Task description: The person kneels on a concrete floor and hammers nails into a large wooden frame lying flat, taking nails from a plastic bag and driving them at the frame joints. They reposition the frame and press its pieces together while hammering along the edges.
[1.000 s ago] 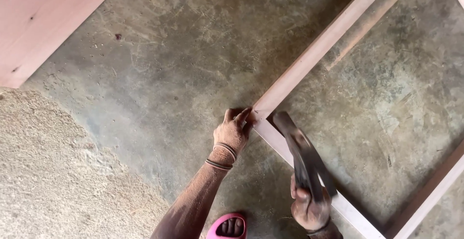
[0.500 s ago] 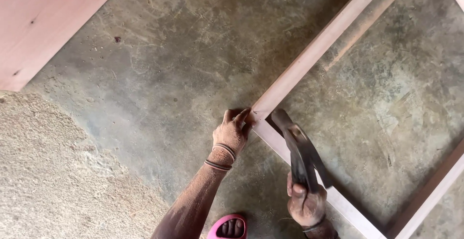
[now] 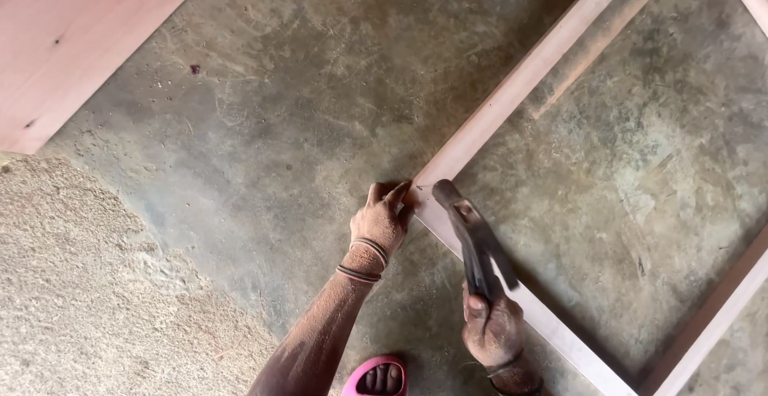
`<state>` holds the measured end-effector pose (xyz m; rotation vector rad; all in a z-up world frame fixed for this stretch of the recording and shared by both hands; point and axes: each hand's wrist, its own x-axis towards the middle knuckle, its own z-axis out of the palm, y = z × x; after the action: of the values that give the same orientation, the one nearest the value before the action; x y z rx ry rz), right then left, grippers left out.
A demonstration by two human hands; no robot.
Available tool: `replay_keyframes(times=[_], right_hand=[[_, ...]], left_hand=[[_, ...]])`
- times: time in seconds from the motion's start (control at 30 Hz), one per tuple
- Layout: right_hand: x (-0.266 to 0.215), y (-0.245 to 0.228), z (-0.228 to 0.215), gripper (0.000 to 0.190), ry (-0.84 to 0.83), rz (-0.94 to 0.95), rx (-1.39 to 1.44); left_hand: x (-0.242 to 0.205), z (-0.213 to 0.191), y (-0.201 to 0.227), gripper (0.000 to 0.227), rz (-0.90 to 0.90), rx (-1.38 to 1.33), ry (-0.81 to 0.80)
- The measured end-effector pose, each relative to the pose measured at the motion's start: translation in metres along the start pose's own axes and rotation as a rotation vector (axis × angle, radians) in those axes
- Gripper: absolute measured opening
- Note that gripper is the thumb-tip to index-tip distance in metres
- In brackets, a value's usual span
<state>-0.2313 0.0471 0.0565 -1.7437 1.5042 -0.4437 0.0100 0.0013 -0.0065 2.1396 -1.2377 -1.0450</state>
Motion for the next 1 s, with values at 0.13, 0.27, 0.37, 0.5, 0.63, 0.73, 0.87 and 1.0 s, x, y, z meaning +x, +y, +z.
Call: replay_keyframes(times=[0.13, 0.27, 0.37, 0.5, 0.63, 0.73, 0.87, 1.0], right_hand=[[0.026, -0.018, 0.003, 0.038, -0.132, 0.179, -0.393], [0.009, -0.010, -0.003, 0.039, -0.062, 0.067, -0.223], [-0.005, 0.017, 0.004, 0.044, -0.005, -0.015, 0.150], [0.009, 0.035, 0.016, 0.036, -0.146, 0.101, 0.356], [0.021, -0.017, 0.003, 0.044, -0.095, 0.065, -0.261], [0.010, -0.014, 0.002, 0.042, 0.010, -0.084, -0.162], [0.003, -0.006, 0.013, 0.043, 0.121, -0.178, 0.029], [0.021, -0.015, 0.014, 0.042, -0.076, 0.090, -0.269]], left_hand=[[-0.001, 0.005, -0.002, 0.045, 0.018, 0.007, 0.006], [-0.004, -0.005, 0.005, 0.046, -0.017, 0.013, -0.010], [0.000, -0.003, 0.005, 0.046, -0.008, 0.014, -0.004], [-0.001, 0.001, 0.001, 0.046, 0.001, 0.021, -0.014], [0.004, -0.004, 0.006, 0.048, -0.026, 0.038, -0.042], [-0.003, 0.002, 0.000, 0.047, -0.039, 0.030, -0.051], [-0.002, -0.005, 0.007, 0.046, -0.027, 0.023, -0.034], [0.004, -0.001, 0.003, 0.047, -0.007, 0.026, -0.019]])
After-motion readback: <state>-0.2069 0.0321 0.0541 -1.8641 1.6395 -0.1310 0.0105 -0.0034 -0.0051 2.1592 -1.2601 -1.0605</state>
